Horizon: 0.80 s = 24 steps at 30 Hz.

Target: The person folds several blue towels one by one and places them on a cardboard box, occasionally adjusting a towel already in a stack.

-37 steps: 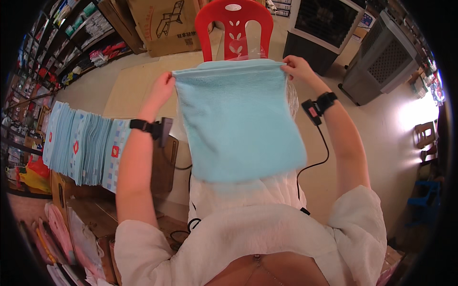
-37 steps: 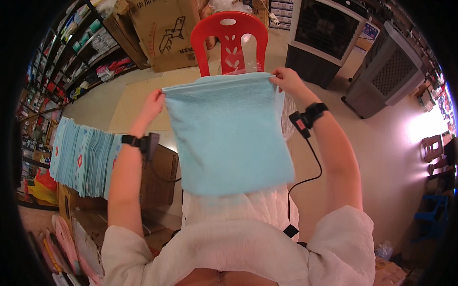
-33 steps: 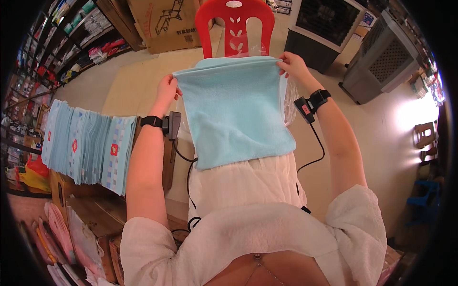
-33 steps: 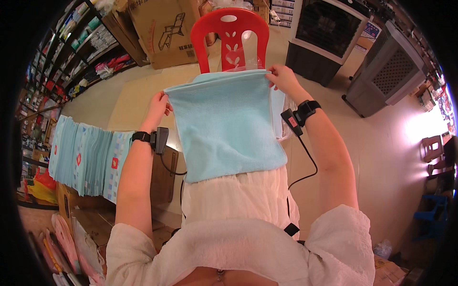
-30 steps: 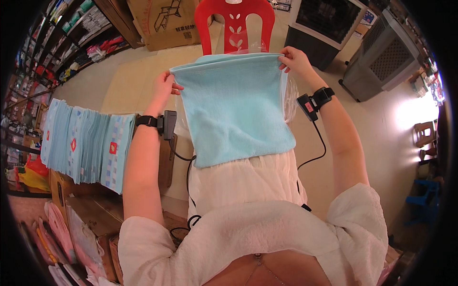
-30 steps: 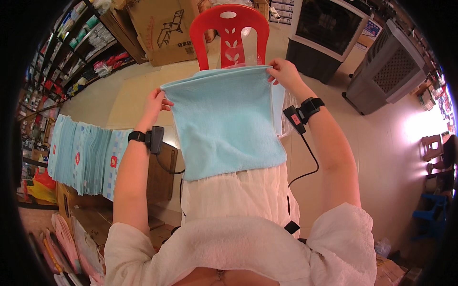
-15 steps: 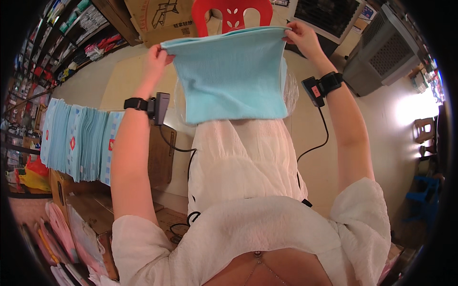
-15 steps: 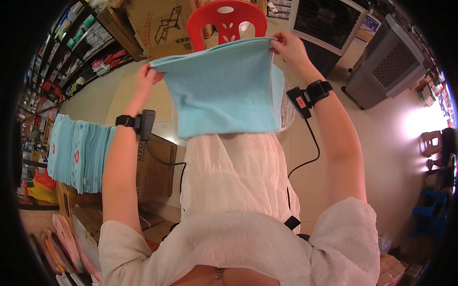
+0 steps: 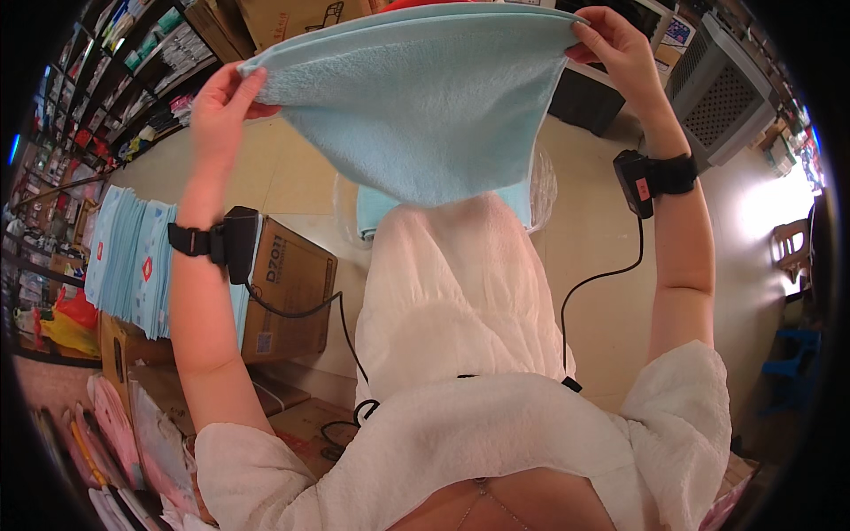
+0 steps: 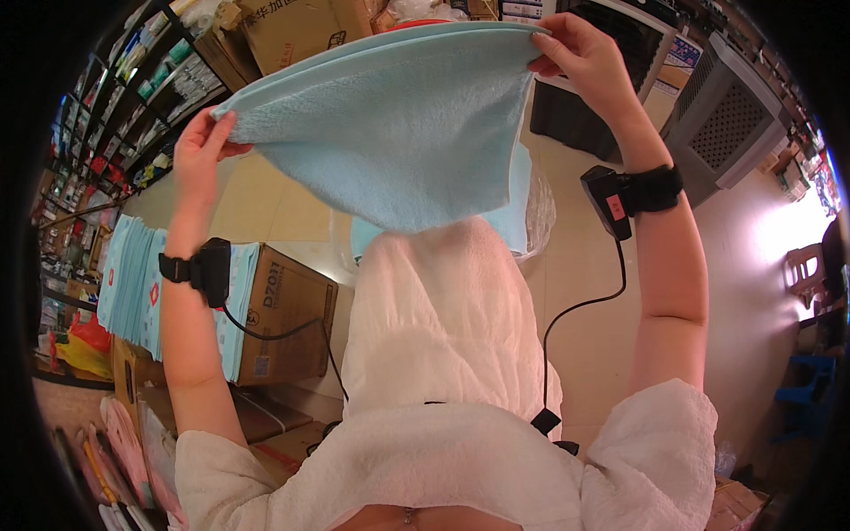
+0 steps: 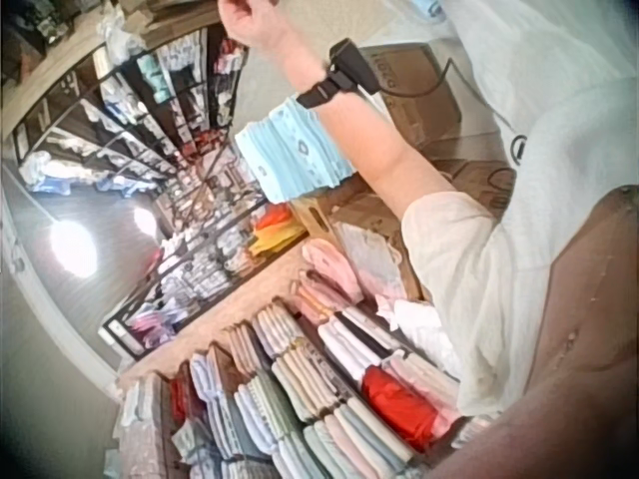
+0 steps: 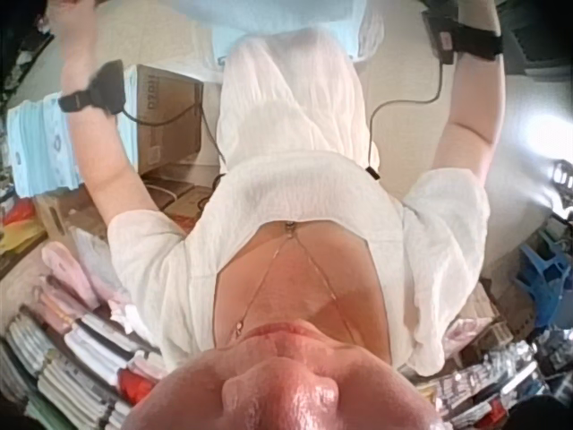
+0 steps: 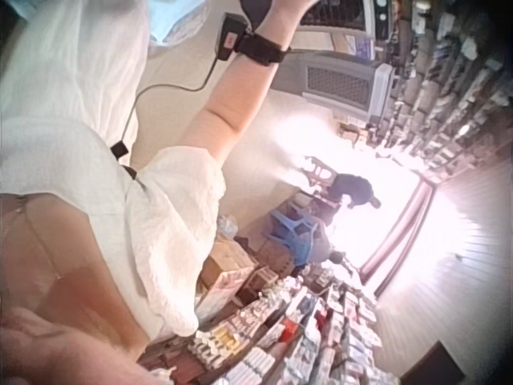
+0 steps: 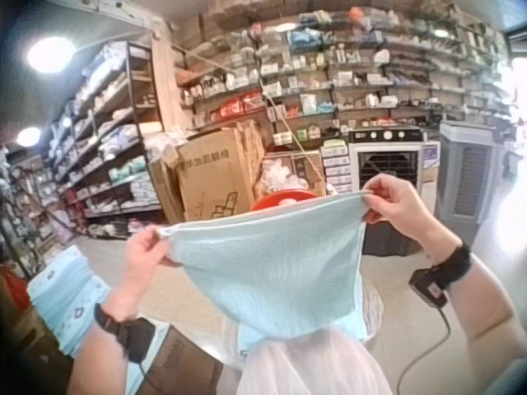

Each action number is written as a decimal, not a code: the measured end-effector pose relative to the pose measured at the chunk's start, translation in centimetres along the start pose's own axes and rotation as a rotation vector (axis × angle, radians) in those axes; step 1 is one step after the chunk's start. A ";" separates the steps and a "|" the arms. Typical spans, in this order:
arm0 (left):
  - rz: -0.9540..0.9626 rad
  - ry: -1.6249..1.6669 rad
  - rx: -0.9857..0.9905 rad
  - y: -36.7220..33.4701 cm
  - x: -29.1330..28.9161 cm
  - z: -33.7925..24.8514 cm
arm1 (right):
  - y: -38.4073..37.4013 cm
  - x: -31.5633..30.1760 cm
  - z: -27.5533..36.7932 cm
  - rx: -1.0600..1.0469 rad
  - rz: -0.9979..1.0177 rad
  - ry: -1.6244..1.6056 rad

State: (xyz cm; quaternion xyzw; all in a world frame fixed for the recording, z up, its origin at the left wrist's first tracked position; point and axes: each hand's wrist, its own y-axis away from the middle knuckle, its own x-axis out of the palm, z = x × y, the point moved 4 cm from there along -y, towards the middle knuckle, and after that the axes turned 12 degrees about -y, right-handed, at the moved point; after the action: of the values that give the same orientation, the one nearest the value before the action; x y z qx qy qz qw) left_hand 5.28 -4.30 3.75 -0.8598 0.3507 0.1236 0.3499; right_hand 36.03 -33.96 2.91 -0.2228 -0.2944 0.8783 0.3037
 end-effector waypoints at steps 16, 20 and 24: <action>0.057 -0.132 0.050 6.8 -4.9 -10.0 | 6.4 -2.8 11.9 0.118 -0.167 -0.012; 0.103 -0.028 0.031 8.0 -4.5 -8.6 | 7.1 -1.7 11.4 0.118 -0.077 -0.075; 0.045 -0.042 0.054 8.4 -3.9 -9.4 | 7.3 -1.4 12.0 0.184 -0.095 -0.115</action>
State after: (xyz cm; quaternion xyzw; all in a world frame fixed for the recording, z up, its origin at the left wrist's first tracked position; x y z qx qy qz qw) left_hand -3.67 -13.00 8.01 -0.8391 0.3658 0.1399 0.3775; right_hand 27.27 -44.18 7.20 -0.1289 -0.2397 0.8976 0.3467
